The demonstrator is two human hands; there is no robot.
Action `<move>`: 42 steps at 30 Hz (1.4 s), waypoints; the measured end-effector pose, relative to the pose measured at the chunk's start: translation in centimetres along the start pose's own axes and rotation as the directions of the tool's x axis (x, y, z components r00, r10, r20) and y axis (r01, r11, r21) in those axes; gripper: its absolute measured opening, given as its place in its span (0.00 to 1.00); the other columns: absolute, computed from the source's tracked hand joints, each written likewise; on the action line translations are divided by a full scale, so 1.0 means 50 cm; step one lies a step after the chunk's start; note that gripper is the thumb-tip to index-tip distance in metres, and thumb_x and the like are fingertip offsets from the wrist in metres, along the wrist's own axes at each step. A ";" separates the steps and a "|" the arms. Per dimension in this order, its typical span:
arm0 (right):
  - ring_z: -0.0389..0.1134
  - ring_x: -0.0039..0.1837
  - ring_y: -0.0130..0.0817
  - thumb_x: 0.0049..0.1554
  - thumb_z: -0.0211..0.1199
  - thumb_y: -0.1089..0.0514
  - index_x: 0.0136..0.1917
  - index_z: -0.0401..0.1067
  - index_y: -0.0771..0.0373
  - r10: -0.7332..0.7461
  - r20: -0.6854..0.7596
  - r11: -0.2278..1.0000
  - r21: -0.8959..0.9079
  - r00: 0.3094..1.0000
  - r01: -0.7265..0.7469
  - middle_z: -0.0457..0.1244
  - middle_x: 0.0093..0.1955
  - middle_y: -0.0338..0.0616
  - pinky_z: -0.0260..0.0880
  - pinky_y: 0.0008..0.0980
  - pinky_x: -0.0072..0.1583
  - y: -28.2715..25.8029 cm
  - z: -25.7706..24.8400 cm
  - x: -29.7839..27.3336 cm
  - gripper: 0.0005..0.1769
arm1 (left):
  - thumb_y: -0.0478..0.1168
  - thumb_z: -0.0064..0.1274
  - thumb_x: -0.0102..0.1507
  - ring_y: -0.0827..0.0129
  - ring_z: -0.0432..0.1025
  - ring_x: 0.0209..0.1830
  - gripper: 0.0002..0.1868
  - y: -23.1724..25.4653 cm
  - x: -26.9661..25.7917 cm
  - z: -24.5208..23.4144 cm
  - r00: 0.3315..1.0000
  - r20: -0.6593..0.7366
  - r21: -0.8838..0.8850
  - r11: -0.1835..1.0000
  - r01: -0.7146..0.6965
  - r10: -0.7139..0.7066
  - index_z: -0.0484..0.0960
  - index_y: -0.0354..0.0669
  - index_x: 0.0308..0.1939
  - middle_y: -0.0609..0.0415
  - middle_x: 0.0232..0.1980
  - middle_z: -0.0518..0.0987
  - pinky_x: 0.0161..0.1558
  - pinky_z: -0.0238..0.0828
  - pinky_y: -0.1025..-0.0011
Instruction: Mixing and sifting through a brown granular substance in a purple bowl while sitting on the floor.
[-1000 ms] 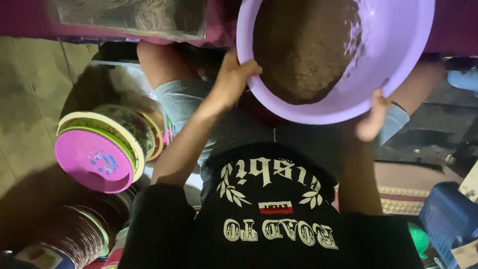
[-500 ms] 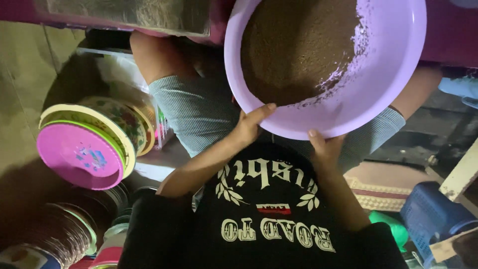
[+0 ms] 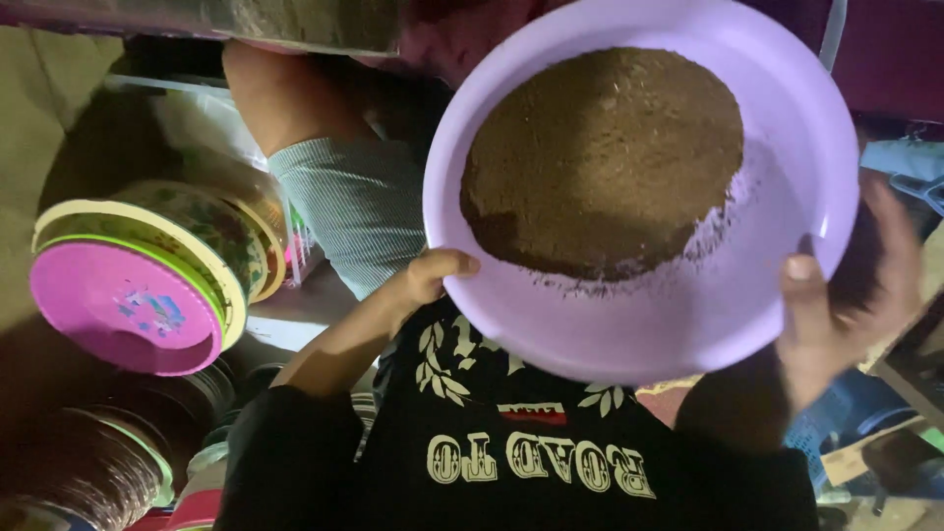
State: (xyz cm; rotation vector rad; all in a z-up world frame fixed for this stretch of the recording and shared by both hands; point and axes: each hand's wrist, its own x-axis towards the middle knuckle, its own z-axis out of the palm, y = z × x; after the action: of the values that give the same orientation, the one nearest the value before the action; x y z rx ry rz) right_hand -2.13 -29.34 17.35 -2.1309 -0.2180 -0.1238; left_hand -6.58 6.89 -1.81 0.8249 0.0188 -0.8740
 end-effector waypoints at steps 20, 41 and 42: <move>0.51 0.32 0.20 0.72 0.76 0.58 0.59 0.85 0.59 -0.135 0.591 0.408 -0.699 0.796 0.588 0.67 0.53 0.39 0.43 0.17 0.34 -0.092 0.019 0.178 0.05 | 0.34 0.43 0.65 0.50 0.71 0.49 0.34 0.069 -0.055 0.113 0.949 0.262 0.089 0.974 -0.206 0.177 0.45 0.37 0.72 0.39 0.52 0.67 0.49 0.84 0.63; 0.43 0.29 0.24 0.69 0.73 0.64 0.50 0.79 0.59 -0.308 0.577 0.317 -0.687 0.756 0.654 0.59 0.38 0.33 0.41 0.26 0.34 -0.060 0.075 0.214 0.05 | 0.30 0.45 0.62 0.58 0.72 0.43 0.38 0.067 -0.044 0.132 0.945 0.169 0.150 0.941 -0.304 0.278 0.46 0.33 0.73 0.40 0.50 0.71 0.41 0.81 0.67; 0.45 0.29 0.21 0.69 0.73 0.63 0.51 0.78 0.58 -0.304 0.590 0.258 -0.705 0.748 0.660 0.59 0.39 0.31 0.42 0.24 0.34 -0.061 0.076 0.214 0.05 | 0.30 0.45 0.61 0.58 0.72 0.38 0.38 0.067 -0.043 0.133 0.945 0.175 0.131 0.944 -0.302 0.278 0.46 0.32 0.73 0.41 0.46 0.71 0.37 0.81 0.68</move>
State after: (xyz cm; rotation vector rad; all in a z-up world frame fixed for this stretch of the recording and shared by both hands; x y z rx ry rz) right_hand 7.71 -23.36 19.67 -3.0845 -1.3450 -0.2931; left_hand -7.72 5.25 5.68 0.8774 -0.3053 -0.6622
